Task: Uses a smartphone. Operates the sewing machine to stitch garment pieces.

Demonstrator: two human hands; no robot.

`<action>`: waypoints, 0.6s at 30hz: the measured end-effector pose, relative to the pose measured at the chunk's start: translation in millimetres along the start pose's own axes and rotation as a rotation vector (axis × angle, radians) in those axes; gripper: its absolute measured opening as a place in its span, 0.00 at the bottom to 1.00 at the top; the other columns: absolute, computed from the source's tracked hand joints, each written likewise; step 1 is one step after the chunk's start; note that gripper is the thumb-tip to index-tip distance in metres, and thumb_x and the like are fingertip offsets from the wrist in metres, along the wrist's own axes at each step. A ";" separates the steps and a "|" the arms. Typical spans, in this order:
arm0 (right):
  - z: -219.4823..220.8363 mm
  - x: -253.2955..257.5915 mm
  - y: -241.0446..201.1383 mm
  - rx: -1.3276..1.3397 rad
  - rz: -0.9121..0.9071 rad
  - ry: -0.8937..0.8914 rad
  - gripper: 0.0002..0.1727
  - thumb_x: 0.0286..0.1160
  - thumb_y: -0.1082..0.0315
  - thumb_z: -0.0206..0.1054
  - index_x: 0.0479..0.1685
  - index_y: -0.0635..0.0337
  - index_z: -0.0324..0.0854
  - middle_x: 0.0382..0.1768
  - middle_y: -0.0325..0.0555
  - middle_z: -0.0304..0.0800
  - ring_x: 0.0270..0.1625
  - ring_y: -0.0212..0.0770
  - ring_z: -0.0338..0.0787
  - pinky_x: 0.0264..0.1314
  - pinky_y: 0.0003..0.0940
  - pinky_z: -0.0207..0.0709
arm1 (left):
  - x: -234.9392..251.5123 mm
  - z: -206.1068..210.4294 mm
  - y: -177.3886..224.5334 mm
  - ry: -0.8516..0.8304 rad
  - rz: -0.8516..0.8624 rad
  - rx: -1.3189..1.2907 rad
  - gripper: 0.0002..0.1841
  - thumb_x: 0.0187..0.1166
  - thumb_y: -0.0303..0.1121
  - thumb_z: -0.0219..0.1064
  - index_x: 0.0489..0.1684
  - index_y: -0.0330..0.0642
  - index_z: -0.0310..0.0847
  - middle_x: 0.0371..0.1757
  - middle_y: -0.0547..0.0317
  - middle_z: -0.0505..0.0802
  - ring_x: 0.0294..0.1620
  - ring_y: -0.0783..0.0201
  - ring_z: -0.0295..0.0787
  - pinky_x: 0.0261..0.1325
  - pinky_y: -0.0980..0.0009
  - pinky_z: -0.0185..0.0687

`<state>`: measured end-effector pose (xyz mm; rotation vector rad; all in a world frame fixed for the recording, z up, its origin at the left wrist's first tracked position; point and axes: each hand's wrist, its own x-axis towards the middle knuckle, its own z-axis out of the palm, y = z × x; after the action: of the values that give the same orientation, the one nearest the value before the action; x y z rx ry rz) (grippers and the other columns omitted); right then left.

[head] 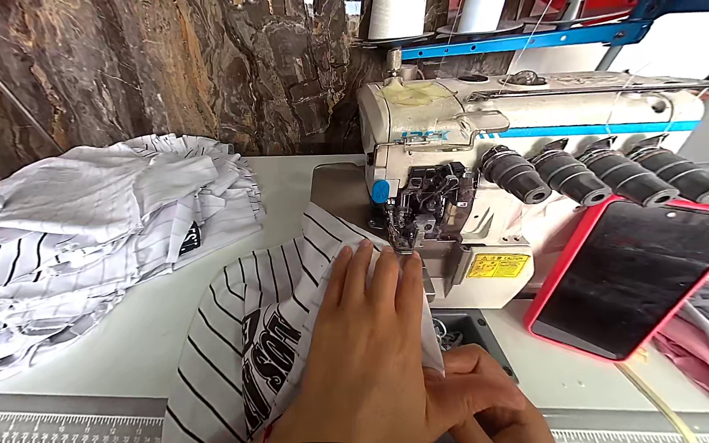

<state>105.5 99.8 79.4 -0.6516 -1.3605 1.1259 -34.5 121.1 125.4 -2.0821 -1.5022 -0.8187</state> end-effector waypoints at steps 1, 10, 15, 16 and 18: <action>-0.7 0.5 0.3 -0.006 -0.007 -0.005 0.10 0.77 0.77 0.65 0.45 0.48 0.79 0.36 0.13 0.88 0.38 0.11 0.85 0.42 0.13 0.81 | -1.4 -1.6 -1.5 -0.005 0.007 -0.010 0.56 0.69 0.82 0.35 0.67 0.38 0.86 0.66 0.45 0.92 0.74 0.40 0.85 0.75 0.44 0.76; 0.1 3.3 -0.1 -0.009 -0.006 0.007 0.12 0.77 0.79 0.63 0.45 0.47 0.77 0.38 0.14 0.89 0.39 0.12 0.86 0.43 0.13 0.82 | 1.4 1.9 -5.0 -0.008 0.000 -0.011 0.53 0.69 0.82 0.39 0.67 0.45 0.88 0.67 0.44 0.91 0.75 0.40 0.84 0.75 0.45 0.76; 0.1 3.0 1.3 -0.007 -0.015 0.001 0.11 0.78 0.78 0.64 0.45 0.47 0.77 0.38 0.14 0.88 0.40 0.12 0.86 0.43 0.13 0.82 | 0.0 2.5 -5.7 -0.003 0.001 -0.019 0.52 0.68 0.82 0.39 0.69 0.48 0.88 0.69 0.44 0.91 0.75 0.40 0.83 0.75 0.45 0.76; 0.3 3.0 1.3 -0.007 -0.014 0.003 0.11 0.78 0.78 0.63 0.45 0.47 0.77 0.38 0.15 0.89 0.40 0.12 0.86 0.43 0.14 0.82 | -0.3 2.5 -6.5 -0.002 0.005 -0.025 0.52 0.68 0.82 0.39 0.69 0.48 0.88 0.69 0.44 0.91 0.75 0.40 0.83 0.75 0.45 0.76; 0.5 3.1 1.4 -0.015 -0.012 0.002 0.11 0.77 0.79 0.63 0.45 0.49 0.77 0.36 0.16 0.88 0.38 0.12 0.86 0.42 0.14 0.82 | -1.1 1.4 -10.0 0.007 0.021 -0.068 0.52 0.69 0.82 0.40 0.68 0.48 0.88 0.68 0.44 0.91 0.75 0.41 0.83 0.76 0.46 0.76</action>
<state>104.2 103.0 79.5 -0.6545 -1.3704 1.1068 -44.0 124.3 123.7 -2.1378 -1.4661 -0.8791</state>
